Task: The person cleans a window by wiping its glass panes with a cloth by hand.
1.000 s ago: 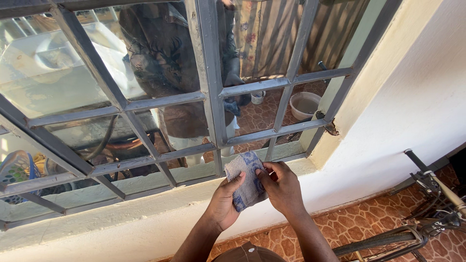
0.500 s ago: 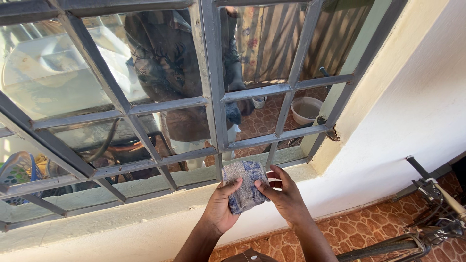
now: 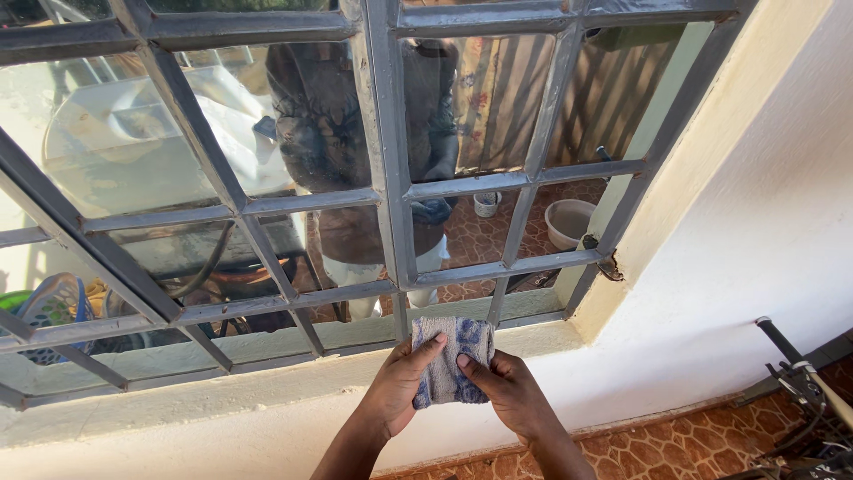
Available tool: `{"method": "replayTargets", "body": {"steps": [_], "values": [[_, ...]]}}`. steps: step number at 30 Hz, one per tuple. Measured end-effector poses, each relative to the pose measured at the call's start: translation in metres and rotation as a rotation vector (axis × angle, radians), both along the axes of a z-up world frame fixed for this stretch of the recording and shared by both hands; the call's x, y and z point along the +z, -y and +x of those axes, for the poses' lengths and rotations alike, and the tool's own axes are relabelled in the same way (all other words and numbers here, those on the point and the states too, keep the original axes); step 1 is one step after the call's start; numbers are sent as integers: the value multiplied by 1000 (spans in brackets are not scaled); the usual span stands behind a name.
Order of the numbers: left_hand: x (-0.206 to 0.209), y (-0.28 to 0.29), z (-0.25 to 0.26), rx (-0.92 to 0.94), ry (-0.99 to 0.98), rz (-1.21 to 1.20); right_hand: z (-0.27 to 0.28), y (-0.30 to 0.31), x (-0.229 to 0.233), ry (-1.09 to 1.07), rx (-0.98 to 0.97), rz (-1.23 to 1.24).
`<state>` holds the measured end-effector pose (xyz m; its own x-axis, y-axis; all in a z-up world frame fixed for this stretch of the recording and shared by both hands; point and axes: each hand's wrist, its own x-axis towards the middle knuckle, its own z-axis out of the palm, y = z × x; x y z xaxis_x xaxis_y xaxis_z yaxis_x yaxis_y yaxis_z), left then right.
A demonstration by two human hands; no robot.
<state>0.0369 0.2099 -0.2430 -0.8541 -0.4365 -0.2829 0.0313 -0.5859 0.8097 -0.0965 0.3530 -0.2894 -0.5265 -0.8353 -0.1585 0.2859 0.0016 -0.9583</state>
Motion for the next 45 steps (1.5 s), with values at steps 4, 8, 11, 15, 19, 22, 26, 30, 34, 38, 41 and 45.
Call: {"method": "replayTargets", "body": {"steps": [4,8,11,15,19,22,26,30,34,38,41,45], "values": [[-9,0,7,-20,-48,-197,-2,-2,14,-33,21,16],[-7,-3,16,37,-17,51,2,-6,24,152,76,-9],[-8,-19,19,16,-196,356,3,-7,26,253,119,-83],[-29,-42,4,24,-304,428,-9,-18,28,249,225,-77],[-47,-61,-4,19,-236,498,-26,-27,17,194,310,-39],[-52,-72,-10,42,-100,395,-37,-30,-2,68,286,115],[-55,-78,-12,129,1,331,-48,-35,-17,-136,278,157],[-64,-77,-13,124,-55,283,-51,-42,-20,-365,159,359],[-56,-68,-11,133,-39,221,-64,-44,-28,-343,30,267],[-37,-57,-2,152,23,260,-66,-38,-18,-16,2,230],[-34,-50,12,72,-13,334,-31,-32,1,316,74,162],[-37,-38,28,6,-35,361,17,-27,29,800,164,10]]}}
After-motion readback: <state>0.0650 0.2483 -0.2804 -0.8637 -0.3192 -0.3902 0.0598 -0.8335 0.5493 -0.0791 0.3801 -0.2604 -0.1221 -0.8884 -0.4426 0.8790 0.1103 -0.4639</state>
